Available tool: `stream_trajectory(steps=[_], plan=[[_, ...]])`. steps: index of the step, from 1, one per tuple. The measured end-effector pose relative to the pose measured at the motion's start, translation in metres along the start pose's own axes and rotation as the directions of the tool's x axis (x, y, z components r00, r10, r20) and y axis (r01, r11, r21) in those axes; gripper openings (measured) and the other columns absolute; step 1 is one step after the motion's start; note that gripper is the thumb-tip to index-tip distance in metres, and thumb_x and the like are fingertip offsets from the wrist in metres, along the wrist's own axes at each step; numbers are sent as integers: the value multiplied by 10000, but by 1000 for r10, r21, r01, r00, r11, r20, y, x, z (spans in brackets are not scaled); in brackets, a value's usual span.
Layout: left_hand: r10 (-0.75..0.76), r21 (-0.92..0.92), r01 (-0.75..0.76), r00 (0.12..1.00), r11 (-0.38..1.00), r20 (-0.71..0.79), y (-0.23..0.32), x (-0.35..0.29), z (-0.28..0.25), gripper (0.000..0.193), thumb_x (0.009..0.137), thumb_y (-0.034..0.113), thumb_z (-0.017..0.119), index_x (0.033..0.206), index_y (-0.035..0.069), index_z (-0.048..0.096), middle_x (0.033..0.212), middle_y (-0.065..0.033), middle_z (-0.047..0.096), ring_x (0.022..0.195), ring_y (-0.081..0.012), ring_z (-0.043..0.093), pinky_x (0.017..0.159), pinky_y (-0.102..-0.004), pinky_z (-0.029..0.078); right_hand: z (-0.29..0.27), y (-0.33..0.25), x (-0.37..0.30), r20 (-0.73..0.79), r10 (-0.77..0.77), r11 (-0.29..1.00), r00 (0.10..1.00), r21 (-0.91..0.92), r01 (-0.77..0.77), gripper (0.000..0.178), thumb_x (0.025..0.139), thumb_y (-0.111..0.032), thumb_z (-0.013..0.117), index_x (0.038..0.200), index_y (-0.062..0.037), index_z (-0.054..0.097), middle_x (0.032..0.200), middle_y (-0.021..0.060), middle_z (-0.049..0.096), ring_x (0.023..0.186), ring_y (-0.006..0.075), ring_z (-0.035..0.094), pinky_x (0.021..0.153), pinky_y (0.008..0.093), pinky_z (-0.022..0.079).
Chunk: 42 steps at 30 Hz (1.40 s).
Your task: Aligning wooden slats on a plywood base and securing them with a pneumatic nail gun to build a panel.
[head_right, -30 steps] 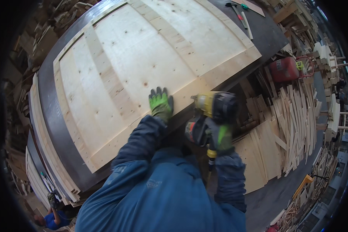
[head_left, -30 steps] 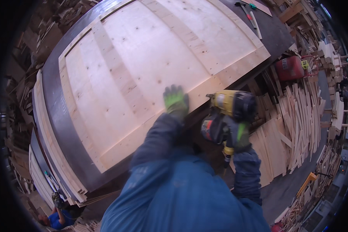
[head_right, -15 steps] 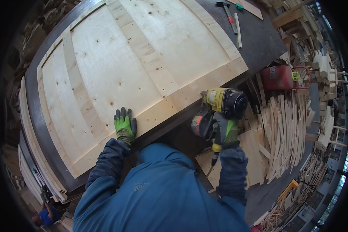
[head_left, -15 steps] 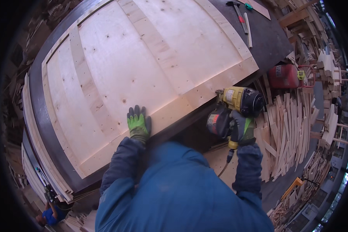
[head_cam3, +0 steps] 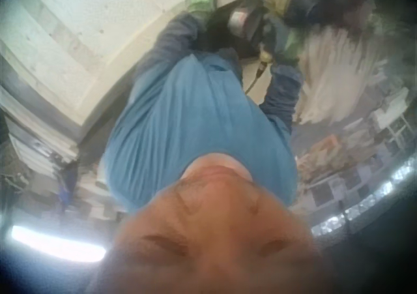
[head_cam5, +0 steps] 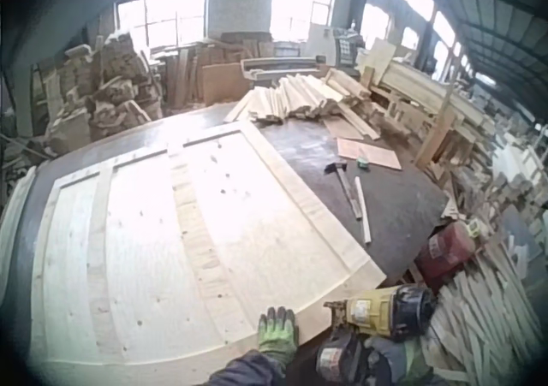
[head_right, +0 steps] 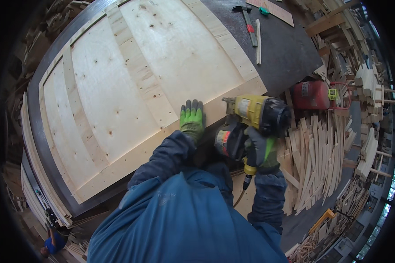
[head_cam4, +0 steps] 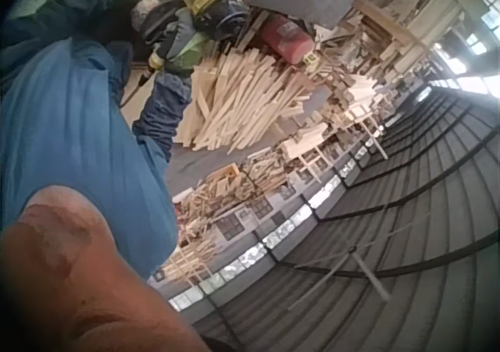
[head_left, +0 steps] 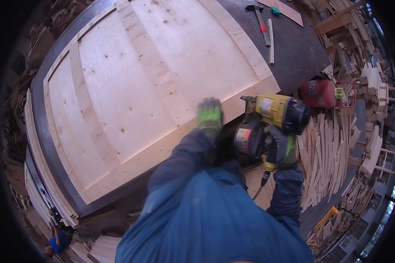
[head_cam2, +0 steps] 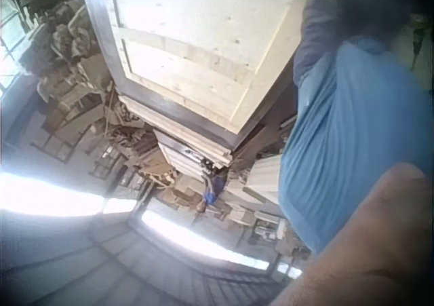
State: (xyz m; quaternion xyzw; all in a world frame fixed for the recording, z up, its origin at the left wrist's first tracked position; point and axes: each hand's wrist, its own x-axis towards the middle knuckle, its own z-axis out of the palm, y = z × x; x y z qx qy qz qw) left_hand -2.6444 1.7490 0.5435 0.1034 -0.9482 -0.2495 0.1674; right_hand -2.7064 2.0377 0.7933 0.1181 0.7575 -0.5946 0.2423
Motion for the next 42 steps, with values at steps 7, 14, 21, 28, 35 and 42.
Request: stream_trajectory(steps=[7, 14, 21, 28, 35, 42], plan=[[8, 93, -16, 996, 996, 87, 24, 37, 38, 642, 1214, 286, 709, 1788, 9, 642, 1848, -280, 623, 1762, -548, 516, 1476, -738, 341, -53, -46, 72, -8, 18, 997, 1000, -75, -18, 134, 1125, -184, 885, 1189, -72, 849, 888, -28, 764, 664, 91, 685, 592, 314, 519], [21, 198, -46, 992, 979, 125, 31, 53, 41, 685, 1226, 320, 686, 1829, 7, 597, 1856, -287, 611, 1785, -540, 484, 1492, -718, 325, -188, -24, 194, 12, -135, 978, 991, -159, 136, 170, 1154, -173, 853, 1291, -73, 844, 946, -20, 783, 665, 111, 669, 593, 345, 527], [-116, 204, 33, 905, 978, 409, 74, 62, 34, 1232, 1078, 817, 757, 1948, 20, 405, 2007, -291, 413, 1895, -518, 309, 1551, -719, 176, -370, -47, 465, -74, -467, 259, 881, -964, 56, 404, 1143, -311, 838, 1449, -48, 823, 1365, 317, 873, 1187, 596, 838, 1005, 659, 682], [-294, 423, 101, 858, 900, 422, 115, 41, 1, 1319, 937, 638, 994, 1944, 35, 394, 1904, -283, 522, 1780, -488, 486, 1467, -697, 351, -259, -88, 516, 235, -554, 34, 798, -952, 304, 536, 1181, -308, 816, 1629, -21, 751, 1546, 302, 824, 1397, 525, 804, 1172, 609, 650], [-265, 330, 98, 819, 939, 509, 139, 61, -58, 1275, 927, 518, 1053, 1937, 60, 425, 1711, -243, 653, 1592, -457, 645, 1341, -611, 508, -225, -4, 412, 579, -429, 733, 693, -225, 642, 570, 1342, -442, 635, 1594, 50, 777, 1429, 103, 855, 1257, 241, 813, 1129, 439, 651], [-35, 190, 7, 989, 982, 144, 182, -103, -146, 1150, 891, 338, 998, 1897, 55, 517, 1782, -257, 639, 1644, -496, 625, 1372, -663, 485, -219, -9, 206, 535, -230, 959, 813, -17, 283, 638, 1329, -541, 611, 1425, 41, 853, 1237, 91, 882, 1081, 196, 827, 976, 394, 652]])
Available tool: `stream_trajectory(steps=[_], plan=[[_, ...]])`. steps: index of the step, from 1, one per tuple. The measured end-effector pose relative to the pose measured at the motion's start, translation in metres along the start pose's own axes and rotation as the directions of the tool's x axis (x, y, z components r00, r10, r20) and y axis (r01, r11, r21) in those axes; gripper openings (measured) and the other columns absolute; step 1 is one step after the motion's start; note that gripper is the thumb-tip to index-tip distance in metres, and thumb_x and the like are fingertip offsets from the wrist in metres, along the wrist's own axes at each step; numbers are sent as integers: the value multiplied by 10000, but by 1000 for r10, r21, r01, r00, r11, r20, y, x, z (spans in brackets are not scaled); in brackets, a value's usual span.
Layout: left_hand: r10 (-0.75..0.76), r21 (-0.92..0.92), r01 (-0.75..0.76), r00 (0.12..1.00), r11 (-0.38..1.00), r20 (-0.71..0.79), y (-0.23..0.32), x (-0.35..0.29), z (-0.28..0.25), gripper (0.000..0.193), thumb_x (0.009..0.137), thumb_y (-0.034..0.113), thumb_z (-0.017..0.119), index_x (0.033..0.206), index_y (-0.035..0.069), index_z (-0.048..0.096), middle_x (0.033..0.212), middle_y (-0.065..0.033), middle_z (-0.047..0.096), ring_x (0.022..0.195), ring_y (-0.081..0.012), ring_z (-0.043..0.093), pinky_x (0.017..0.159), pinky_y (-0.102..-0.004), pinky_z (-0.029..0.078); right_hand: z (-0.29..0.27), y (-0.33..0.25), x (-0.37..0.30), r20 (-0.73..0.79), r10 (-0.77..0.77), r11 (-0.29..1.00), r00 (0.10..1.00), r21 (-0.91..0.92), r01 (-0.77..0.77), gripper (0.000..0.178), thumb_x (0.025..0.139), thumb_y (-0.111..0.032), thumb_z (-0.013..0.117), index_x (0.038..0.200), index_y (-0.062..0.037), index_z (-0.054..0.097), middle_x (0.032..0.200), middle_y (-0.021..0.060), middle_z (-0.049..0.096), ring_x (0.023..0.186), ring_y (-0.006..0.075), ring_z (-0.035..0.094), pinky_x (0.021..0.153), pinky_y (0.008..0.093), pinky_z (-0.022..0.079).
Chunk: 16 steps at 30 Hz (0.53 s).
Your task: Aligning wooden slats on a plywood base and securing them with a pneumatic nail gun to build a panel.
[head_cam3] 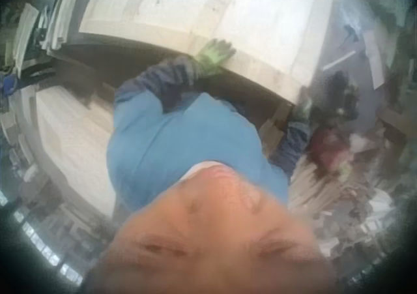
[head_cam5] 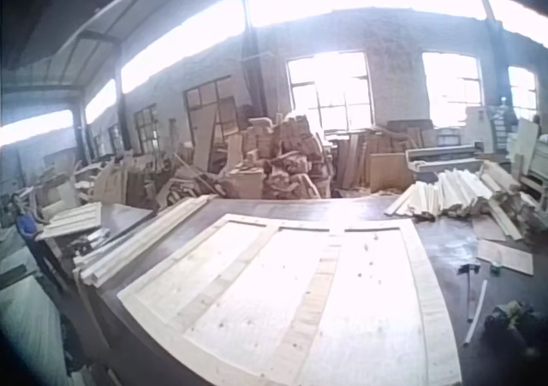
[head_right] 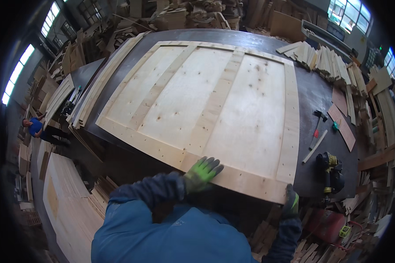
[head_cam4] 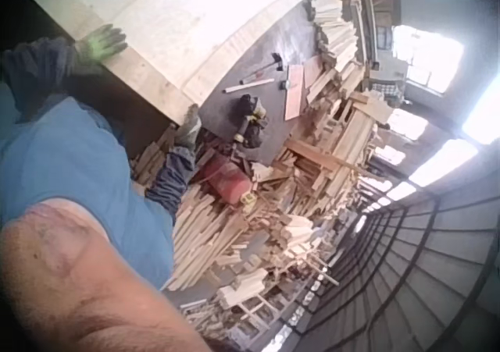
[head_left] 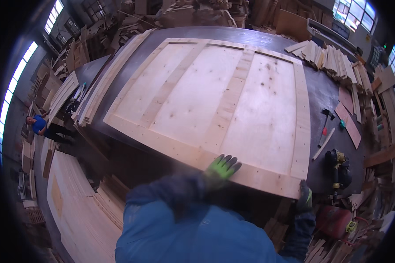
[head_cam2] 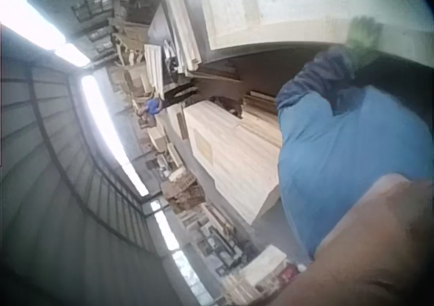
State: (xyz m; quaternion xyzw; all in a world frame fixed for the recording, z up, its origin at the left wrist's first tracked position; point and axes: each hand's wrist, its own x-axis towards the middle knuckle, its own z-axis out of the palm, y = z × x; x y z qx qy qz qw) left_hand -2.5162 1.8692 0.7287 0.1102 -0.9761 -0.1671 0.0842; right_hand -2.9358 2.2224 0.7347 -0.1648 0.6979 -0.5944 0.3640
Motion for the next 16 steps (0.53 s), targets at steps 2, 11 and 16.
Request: stream_trajectory(steps=[2, 11, 16], plan=[[-4, 374, 91, 974, 923, -227, -15, -94, -25, 1027, 954, 279, 867, 1901, 80, 523, 1896, -220, 585, 1743, -512, 554, 1437, -722, 422, 28, -11, -80, -20, 107, 994, 994, 6, -107, 645, 1321, -554, 615, 1365, 37, 870, 1178, 80, 888, 1004, 182, 830, 912, 384, 653], [-89, 251, 155, 962, 955, -257, -163, -340, -136, 928, 923, 200, 757, 1839, 124, 636, 1881, -211, 626, 1753, -542, 551, 1456, -777, 384, 252, -88, -304, -140, -340, 898, 930, -341, 277, 487, 1299, -398, 600, 1497, 2, 793, 1323, 121, 819, 1092, 230, 754, 967, 386, 550], [108, 214, -5, 875, 977, -472, -114, -364, -354, 741, 938, 12, 726, 1675, 49, 797, 1691, -287, 782, 1620, -520, 715, 1427, -678, 497, 183, -90, -366, 29, -693, 498, 721, -704, 507, 513, 1284, -214, 570, 1728, -10, 725, 1697, 213, 772, 1538, 358, 739, 1392, 470, 511]])
